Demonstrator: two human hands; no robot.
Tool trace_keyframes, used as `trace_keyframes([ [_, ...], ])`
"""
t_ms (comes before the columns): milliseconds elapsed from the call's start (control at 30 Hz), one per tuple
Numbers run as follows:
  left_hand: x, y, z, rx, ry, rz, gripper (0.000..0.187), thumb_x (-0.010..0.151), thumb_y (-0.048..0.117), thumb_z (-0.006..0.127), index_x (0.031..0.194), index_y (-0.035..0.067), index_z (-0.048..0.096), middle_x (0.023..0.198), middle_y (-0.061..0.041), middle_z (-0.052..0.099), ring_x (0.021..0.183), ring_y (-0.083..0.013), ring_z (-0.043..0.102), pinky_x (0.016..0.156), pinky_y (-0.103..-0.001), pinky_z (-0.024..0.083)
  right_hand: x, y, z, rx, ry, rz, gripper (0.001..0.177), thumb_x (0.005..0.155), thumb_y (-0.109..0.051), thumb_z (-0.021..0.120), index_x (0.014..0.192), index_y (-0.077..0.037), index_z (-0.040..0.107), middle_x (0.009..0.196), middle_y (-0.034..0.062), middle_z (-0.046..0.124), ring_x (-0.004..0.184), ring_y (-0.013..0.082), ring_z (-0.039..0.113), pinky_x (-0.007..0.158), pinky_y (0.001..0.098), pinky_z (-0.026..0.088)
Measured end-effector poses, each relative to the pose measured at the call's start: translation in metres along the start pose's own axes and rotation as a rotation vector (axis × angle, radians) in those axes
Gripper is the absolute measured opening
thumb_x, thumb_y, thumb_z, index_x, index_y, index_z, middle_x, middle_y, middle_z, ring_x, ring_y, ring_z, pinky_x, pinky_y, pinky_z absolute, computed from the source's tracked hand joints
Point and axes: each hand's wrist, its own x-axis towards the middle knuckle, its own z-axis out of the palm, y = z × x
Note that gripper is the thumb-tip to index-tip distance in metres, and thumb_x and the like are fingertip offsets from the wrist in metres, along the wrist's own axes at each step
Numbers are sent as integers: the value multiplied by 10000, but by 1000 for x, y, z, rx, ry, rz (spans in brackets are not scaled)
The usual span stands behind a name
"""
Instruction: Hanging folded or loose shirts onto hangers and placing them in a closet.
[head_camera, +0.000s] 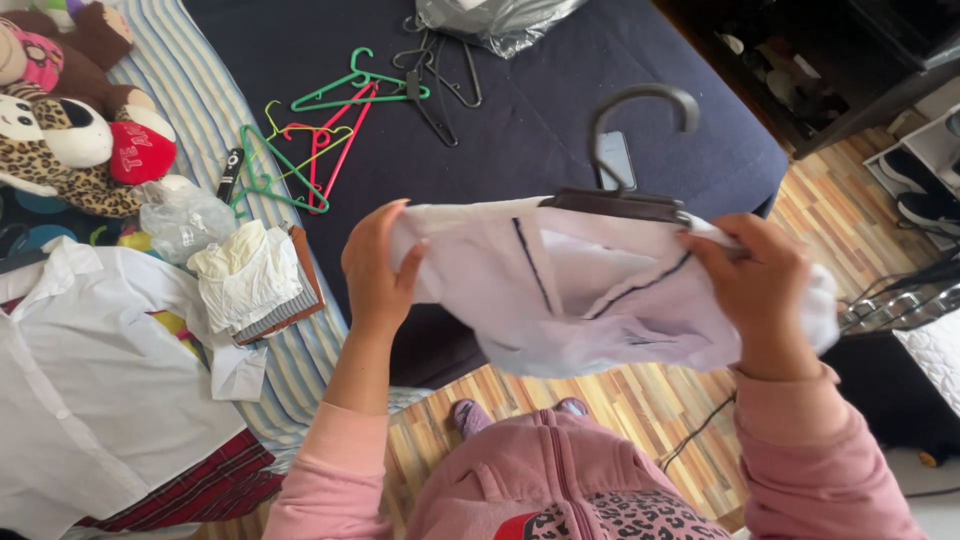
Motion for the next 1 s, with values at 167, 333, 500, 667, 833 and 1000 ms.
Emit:
trace_keyframes([
  [167, -44, -45, 12, -168, -58, -316, 607, 1021, 401, 644, 1500, 80, 455, 1513, -162, 508, 1412, -334, 496, 1175, -463, 406, 6, -2, 30, -178, -9, -252, 217, 898, -219, 873, 936, -41, 756, 814, 97, 708, 660, 221, 668, 590, 314, 498],
  [333, -66, -61, 23, -265, -229, -507, 900, 859, 354, 811, 1567, 108, 313, 1581, -185, 390, 1479, -346, 384, 1159, -486, 374, 35, -22, 8, -258, -106, -475, 250, 827, -226, 906, 842, -24, 758, 704, 86, 686, 569, 201, 612, 537, 320, 449],
  [500, -68, -50, 12, -599, -179, -586, 1144, 675, 352, 915, 1568, 180, 222, 1474, -115, 483, 1365, -294, 470, 1058, -422, 464, 50, -37, 0, -131, -199, -429, 251, 851, -180, 920, 902, -3, 750, 751, 78, 672, 566, 147, 599, 493, 254, 423],
  [667, -89, -71, -5, -391, -78, -548, 476, 801, 300, 883, 1130, 70, 627, 1001, -75, 647, 936, -217, 632, 832, -345, 508, 48, -19, 13, -50, -235, -328, 209, 922, -151, 888, 955, 10, 760, 784, 71, 694, 605, 108, 624, 531, 221, 458],
  [833, -128, -113, -25, -125, 123, -586, 419, 850, 268, 878, 723, -38, 622, 731, -79, 566, 663, -217, 537, 633, -369, 437, 42, 6, 26, 5, -255, -211, 192, 937, -135, 875, 956, 20, 764, 759, 59, 691, 596, 89, 602, 530, 219, 455],
  [1000, -151, -138, -38, 235, 321, -601, 357, 985, 261, 779, 761, 15, 649, 844, -78, 607, 739, -229, 597, 673, -378, 468, 36, 13, 36, 24, -249, -89, 207, 908, -143, 885, 966, 17, 767, 741, 67, 675, 580, 109, 561, 510, 263, 419],
])
